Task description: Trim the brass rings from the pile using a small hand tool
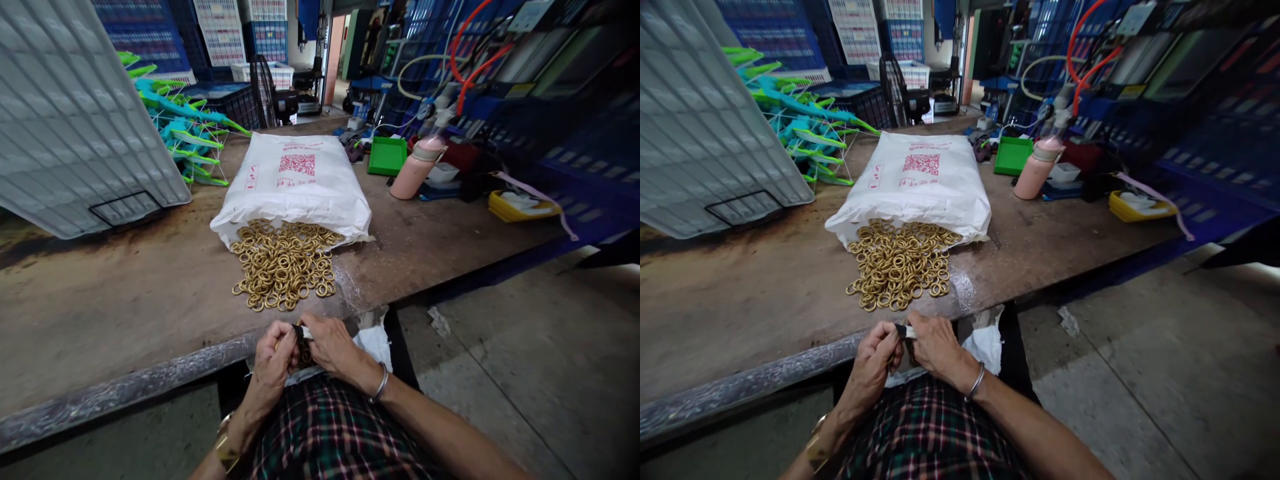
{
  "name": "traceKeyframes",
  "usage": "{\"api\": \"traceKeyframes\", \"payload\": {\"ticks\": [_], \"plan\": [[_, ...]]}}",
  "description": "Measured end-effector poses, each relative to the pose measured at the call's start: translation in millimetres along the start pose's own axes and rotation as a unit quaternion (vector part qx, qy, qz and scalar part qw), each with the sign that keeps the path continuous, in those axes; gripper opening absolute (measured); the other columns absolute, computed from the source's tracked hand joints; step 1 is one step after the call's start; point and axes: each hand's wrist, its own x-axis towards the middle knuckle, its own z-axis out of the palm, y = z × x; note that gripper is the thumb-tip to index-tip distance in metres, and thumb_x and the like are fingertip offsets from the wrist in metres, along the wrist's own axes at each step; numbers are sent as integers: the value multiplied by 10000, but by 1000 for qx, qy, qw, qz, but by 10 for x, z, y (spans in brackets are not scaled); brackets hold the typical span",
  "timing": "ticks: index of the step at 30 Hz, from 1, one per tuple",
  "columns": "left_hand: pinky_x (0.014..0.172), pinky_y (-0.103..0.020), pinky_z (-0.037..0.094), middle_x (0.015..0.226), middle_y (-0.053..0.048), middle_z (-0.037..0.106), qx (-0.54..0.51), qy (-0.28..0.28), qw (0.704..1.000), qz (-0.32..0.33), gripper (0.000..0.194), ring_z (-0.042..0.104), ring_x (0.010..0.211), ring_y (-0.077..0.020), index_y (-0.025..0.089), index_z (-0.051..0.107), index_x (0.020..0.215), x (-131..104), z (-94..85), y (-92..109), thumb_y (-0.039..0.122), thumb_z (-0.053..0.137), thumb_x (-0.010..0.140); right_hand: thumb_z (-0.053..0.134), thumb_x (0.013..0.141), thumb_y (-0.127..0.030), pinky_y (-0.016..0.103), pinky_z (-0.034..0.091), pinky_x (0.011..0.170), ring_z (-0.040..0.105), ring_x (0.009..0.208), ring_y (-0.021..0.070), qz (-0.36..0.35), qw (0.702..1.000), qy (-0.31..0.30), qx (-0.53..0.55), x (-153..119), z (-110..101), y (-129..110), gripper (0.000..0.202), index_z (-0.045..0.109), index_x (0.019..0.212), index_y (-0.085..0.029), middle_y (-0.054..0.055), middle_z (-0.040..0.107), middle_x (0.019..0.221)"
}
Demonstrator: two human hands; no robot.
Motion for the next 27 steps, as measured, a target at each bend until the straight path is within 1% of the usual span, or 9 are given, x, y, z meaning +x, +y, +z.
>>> {"api": "traceKeyframes", "payload": {"ticks": [8,10,11,14,17,19,22,24,27], "plan": [[368,-170,257,486,64,446,20,-39,999,4,390,360,386,-57,192,459,655,-93,-9,41,546,610,721,420,749,-100,275,279,576,587,665,181,35,998,38,-31,-113,-36,-58,265,522,981,-175,55,664,788],[372,-170,259,486,57,444,27,-69,997,2,383,356,391,-55,187,467,648,-152,2,72,534,601,738,402,770,-92,268,280,570,588,653,170,73,996,46,-34,-82,-81,31,259,530,977,-180,51,668,782],[377,-170,262,484,55,444,27,-90,996,-2,370,355,393,-54,184,472,650,-182,8,85,517,593,756,393,779,-88,266,278,561,585,632,165,110,992,53,-38,-58,-107,100,255,534,970,-179,51,668,766],[364,-164,257,486,60,443,-42,-129,990,-39,328,342,381,-49,187,475,676,-222,23,107,475,602,770,405,789,-100,263,289,569,594,649,178,156,980,113,-58,39,-184,340,242,538,978,-169,58,664,746],[334,-159,257,546,54,472,-151,-124,978,-73,321,349,389,-47,189,475,693,-162,25,111,454,650,734,425,820,-142,254,310,592,605,702,182,151,971,181,-40,160,-231,495,207,532,995,-166,57,662,784],[333,-158,278,643,20,536,-184,-113,972,-89,328,383,426,-48,175,495,708,-104,19,113,450,672,713,442,852,-206,250,318,595,607,708,179,151,968,198,-26,235,-240,517,170,527,995,-169,54,660,804],[344,-159,306,760,-35,601,-197,-95,971,-99,337,439,480,-58,151,527,724,-48,-1,104,439,698,690,471,864,-259,250,327,600,612,723,178,162,970,180,-23,300,-241,478,164,525,998,-181,52,660,837],[346,-161,310,744,-37,607,-209,-88,968,-105,332,460,490,-68,150,524,705,-31,-23,88,424,708,680,476,862,-233,253,339,620,616,772,181,168,972,162,-32,308,-246,441,162,529,1009,-190,59,661,890],[355,-159,301,675,-5,581,-238,-82,958,-136,296,469,471,-69,164,515,715,-9,-59,61,390,704,688,451,861,-186,259,357,648,612,835,186,166,975,139,-50,297,-265,398,179,543,1015,-197,66,656,960]]}}
